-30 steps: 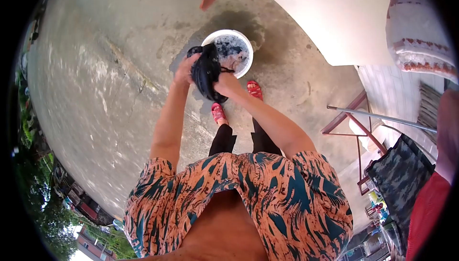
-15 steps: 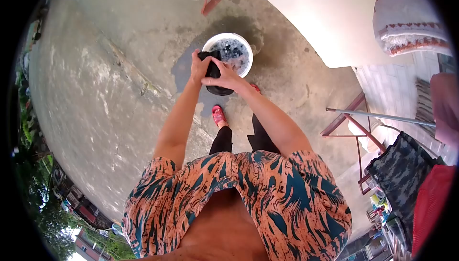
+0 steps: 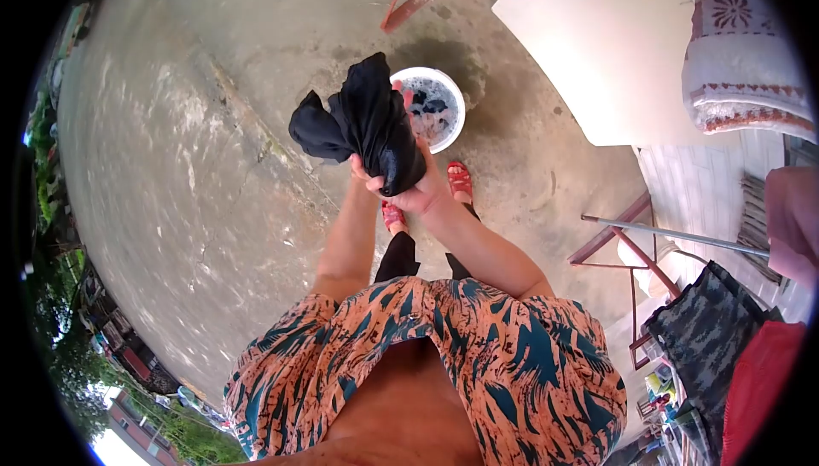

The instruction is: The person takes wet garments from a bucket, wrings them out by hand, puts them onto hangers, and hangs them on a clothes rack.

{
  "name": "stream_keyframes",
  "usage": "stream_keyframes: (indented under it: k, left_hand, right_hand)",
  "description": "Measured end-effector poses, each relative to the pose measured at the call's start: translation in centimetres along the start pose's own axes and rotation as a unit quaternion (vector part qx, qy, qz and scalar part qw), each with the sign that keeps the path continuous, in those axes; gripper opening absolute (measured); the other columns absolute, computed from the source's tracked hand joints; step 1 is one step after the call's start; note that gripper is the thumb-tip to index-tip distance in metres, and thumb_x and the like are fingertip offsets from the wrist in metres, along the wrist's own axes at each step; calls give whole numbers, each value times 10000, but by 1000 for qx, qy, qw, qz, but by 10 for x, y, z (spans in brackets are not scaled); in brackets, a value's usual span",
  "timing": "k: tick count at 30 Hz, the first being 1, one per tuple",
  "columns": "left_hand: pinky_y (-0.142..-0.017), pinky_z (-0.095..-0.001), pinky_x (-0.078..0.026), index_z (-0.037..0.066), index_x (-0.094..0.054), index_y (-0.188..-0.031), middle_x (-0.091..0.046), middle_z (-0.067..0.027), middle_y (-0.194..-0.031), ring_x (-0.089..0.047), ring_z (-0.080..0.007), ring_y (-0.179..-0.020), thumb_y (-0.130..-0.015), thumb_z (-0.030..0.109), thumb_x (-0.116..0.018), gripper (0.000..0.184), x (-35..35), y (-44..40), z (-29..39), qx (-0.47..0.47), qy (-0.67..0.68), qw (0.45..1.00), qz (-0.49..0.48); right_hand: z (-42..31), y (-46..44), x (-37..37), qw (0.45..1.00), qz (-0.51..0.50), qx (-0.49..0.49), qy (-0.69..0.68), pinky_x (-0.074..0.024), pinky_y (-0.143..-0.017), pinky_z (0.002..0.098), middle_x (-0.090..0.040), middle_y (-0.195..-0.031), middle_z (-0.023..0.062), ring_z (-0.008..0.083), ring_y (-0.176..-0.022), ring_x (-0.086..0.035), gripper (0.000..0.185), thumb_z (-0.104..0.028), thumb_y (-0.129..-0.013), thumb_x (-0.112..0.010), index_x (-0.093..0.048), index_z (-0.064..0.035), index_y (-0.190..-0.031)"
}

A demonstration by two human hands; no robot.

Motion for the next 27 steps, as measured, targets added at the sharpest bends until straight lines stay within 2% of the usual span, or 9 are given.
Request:
stream_keyframes:
  k: [3,7,10,13,16,20,23,26,27]
  left_hand:
    - [-918,-435,-489,94,-400,-1338,-570,-147,-1161,-586,-266,-1031,-886,556,-531,660,-48,5,9,-24,-1,999,21]
    - [-890,-383,-500,70,-462,-1255,-596,-115,-1083,-600,-224,-975,-881,440,-599,543,-73,-13,40,19,-234,972,12]
    - [-827,-314,-509,58,-526,-1128,-599,-69,-1006,-603,-165,-910,-834,231,-685,376,-79,-29,43,73,-439,895,-38]
    - [-756,-290,-511,72,-588,-976,-603,-37,-924,-599,-132,-842,-745,75,-726,269,-68,-34,36,121,-520,845,19]
    - [-754,-296,-511,66,-607,-933,-653,-61,-861,-636,-177,-823,-741,60,-706,216,10,-63,50,-8,-732,678,66]
    - [-789,-353,-513,70,-633,-940,-682,-131,-877,-659,-284,-839,-735,171,-727,247,43,-59,47,-89,-822,515,226]
    - [-893,-440,-471,105,-598,-1094,-636,-208,-1068,-594,-370,-1036,-717,333,-744,464,75,-56,42,7,-844,450,292]
    - [-868,-418,-486,74,-521,-1240,-640,-212,-1094,-632,-381,-988,-761,400,-718,611,54,-53,32,6,-877,433,207]
    - [-916,-423,-466,68,-403,-1374,-563,-225,-1235,-601,-383,-1053,-806,535,-651,776,52,-48,30,79,-823,527,195]
  right_hand:
    - [7,5,2,996,40,47,-66,-483,-675,371,-491,-1298,103,287,-1164,-461,640,-486,-755,-674,-521,-157,-1283]
    - [-22,18,10,959,117,111,235,-485,-818,369,-497,-1292,116,259,-1168,-481,686,-384,-759,-718,-459,-99,-1326]
    - [-42,20,-8,734,167,234,615,-466,-897,358,-509,-1270,125,249,-1157,-508,790,-295,-694,-793,-410,-47,-1339]
    - [-49,7,-39,422,135,245,862,-473,-885,369,-543,-1191,184,298,-1111,-556,970,-278,-574,-858,-350,7,-1349]
    - [-86,-13,13,322,240,123,907,-474,-879,408,-532,-1200,221,334,-1116,-552,1025,-276,-566,-853,-299,9,-1381]
    - [-116,-11,34,155,313,219,911,-496,-828,410,-600,-1055,236,378,-1006,-603,942,-337,-565,-845,-377,26,-1298]
    - [-116,1,34,164,279,274,906,-501,-800,401,-632,-957,222,389,-934,-629,945,-376,-563,-844,-391,25,-1290]
    - [-128,0,54,357,297,191,865,-502,-781,395,-650,-933,177,338,-885,-653,872,-365,-588,-834,-453,30,-1266]
    - [-123,1,56,582,264,157,753,-506,-753,357,-662,-914,125,261,-807,-660,648,-313,-627,-815,-568,17,-1127]
Point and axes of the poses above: each hand's wrist, its own y-axis away from the middle knuckle, its own x-axis out of the back of the hand, z = x × y, the point moved 8 cm from there along -y, towards the middle knuckle
